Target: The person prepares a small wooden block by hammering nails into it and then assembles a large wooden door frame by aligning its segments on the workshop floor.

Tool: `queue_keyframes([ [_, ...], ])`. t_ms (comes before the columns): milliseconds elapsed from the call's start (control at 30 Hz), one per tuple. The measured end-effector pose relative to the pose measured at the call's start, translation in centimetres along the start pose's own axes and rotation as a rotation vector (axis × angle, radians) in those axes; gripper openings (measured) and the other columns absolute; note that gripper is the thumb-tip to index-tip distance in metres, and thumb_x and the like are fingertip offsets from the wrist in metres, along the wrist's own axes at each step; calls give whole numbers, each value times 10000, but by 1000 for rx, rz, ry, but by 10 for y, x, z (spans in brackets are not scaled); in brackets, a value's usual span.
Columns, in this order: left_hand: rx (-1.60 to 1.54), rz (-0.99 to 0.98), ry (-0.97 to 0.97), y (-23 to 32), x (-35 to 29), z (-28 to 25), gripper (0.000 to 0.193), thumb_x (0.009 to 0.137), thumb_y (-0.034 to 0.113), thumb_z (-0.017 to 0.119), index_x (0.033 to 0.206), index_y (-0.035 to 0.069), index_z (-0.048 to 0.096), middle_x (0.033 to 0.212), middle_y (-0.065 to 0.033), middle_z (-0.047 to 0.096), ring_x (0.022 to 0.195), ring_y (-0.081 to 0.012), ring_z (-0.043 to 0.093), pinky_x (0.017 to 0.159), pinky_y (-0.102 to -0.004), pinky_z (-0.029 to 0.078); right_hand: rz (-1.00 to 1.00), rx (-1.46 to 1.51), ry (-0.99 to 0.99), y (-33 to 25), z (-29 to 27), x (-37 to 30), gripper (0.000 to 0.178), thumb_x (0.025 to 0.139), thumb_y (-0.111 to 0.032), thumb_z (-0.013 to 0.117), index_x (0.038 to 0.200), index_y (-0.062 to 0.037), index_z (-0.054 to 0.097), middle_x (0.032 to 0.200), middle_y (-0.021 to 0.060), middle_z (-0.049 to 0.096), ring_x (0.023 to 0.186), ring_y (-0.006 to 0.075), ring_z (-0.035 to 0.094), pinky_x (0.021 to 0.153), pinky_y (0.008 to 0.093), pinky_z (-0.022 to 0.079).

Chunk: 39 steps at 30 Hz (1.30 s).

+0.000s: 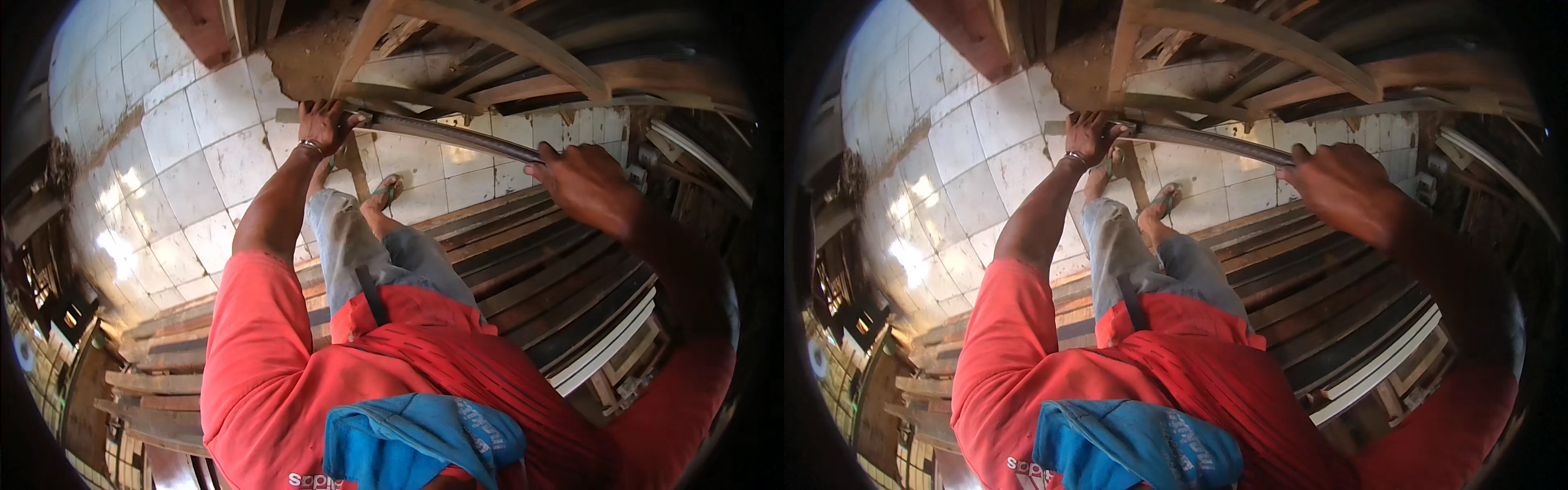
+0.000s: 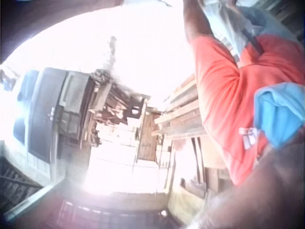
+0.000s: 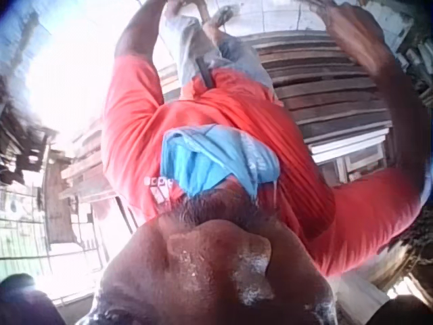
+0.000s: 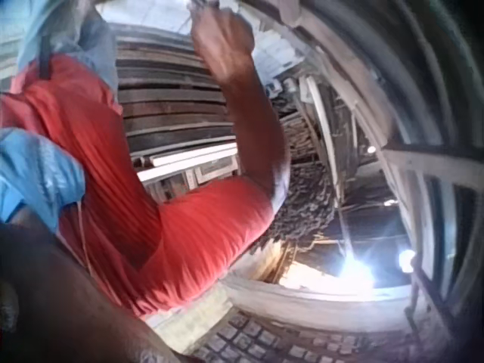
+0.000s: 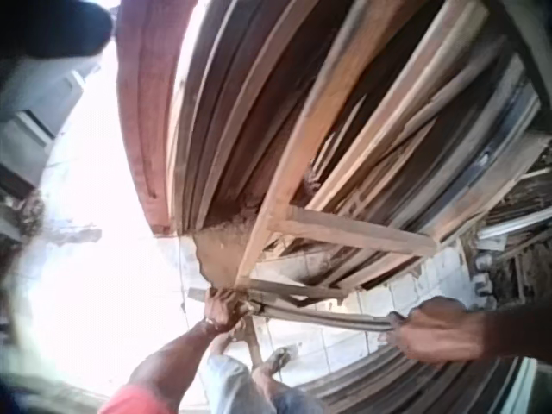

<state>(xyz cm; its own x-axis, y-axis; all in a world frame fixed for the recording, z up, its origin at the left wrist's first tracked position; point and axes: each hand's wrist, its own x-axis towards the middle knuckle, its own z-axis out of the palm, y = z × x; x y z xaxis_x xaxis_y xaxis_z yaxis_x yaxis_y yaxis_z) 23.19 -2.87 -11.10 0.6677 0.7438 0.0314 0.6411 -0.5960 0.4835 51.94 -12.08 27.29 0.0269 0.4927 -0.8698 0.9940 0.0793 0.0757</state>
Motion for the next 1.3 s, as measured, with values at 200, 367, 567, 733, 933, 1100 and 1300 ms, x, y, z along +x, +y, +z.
queue_keyframes([
  [200,-47,-151,-231,2,18,-22,449,856,567,529,1030,167,639,1078,-79,635,1039,-275,552,905,-438,324,-60,-63,373,18,19,9,421,993,-389,406,1075,-6,562,709,239,621,728,412,635,685,487,496],
  [367,-155,-169,-198,7,-1,-27,483,860,506,563,1170,139,613,1188,-109,609,1152,-284,514,1019,-486,273,10,86,-23,-11,31,5,381,977,-366,455,1037,-8,569,687,242,612,703,420,626,651,490,494],
  [567,31,-34,80,-15,-22,26,404,844,496,581,1051,155,642,1076,-83,621,1128,-243,522,1030,-456,282,-72,-15,551,45,166,50,356,929,-447,526,1048,-132,645,738,154,631,716,373,635,679,494,511],
  [733,-157,-101,-35,-11,-21,-4,516,786,584,622,1085,164,656,1102,-47,643,1116,-242,543,974,-416,304,110,108,180,4,64,11,407,935,-448,511,1050,-79,640,777,204,661,765,401,648,688,465,526],
  [933,-206,-69,-96,1,-10,-32,658,694,656,675,1120,154,653,1132,-69,628,1129,-252,539,972,-434,304,106,223,13,12,52,32,424,958,-449,456,1119,-72,562,794,226,652,798,421,639,738,503,503],
  [1100,-256,-63,-95,-2,-12,-18,653,696,707,641,1111,204,674,1103,-75,616,1139,-253,522,955,-462,289,12,194,211,53,159,69,431,957,-459,460,1117,-68,544,723,214,642,727,432,637,676,513,500],
  [1300,-229,-107,-46,-3,2,-23,524,746,586,681,1112,212,657,1162,-38,578,1120,-243,525,930,-434,328,106,133,216,-2,64,17,459,964,-467,431,1172,-86,579,696,225,638,693,434,644,643,498,516],
])
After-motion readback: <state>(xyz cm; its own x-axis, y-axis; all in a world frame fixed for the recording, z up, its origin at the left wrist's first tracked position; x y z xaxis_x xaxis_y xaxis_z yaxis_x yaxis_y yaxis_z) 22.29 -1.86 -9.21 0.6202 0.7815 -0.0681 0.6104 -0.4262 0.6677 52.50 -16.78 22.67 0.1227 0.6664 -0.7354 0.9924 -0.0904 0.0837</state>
